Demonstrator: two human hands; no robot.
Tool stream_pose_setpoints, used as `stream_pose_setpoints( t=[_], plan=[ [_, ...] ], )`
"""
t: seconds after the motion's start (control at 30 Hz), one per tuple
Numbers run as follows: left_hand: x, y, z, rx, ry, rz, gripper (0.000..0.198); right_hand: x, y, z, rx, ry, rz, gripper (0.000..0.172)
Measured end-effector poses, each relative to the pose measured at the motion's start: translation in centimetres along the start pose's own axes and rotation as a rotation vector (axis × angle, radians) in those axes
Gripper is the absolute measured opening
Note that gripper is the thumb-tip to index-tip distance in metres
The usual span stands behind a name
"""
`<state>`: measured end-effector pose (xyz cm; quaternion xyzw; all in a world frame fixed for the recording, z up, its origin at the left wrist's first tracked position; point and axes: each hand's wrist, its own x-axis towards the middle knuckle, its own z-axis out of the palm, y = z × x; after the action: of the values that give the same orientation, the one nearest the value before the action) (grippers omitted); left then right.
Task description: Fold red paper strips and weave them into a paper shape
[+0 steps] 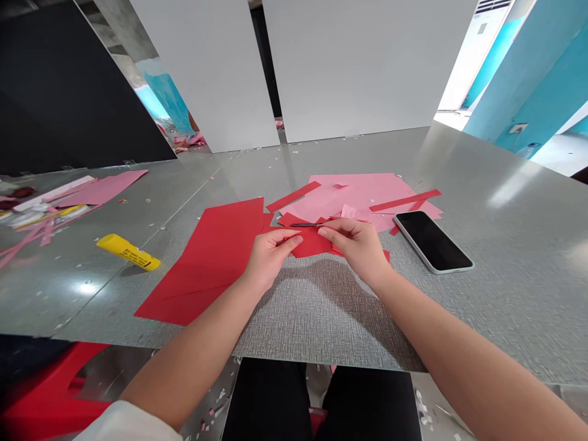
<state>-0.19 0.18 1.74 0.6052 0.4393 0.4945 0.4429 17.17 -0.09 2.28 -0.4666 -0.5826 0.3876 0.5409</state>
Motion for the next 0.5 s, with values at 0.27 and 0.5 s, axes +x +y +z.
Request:
stream_pose_setpoints(
  t=[0.27, 0.5],
  plan=[
    [0.03, -0.14, 0.07, -0.040, -0.040, -0.048, 0.024, -0.03, -0.07, 0.01, -0.036, 0.064, -0.009, 0.018],
    [0.40, -0.33, 0.10, -0.303, 0.081, -0.146, 0.024, -0.08, -0.61, 0.13, 0.125, -0.103, 0.187, 0.024]
  ],
)
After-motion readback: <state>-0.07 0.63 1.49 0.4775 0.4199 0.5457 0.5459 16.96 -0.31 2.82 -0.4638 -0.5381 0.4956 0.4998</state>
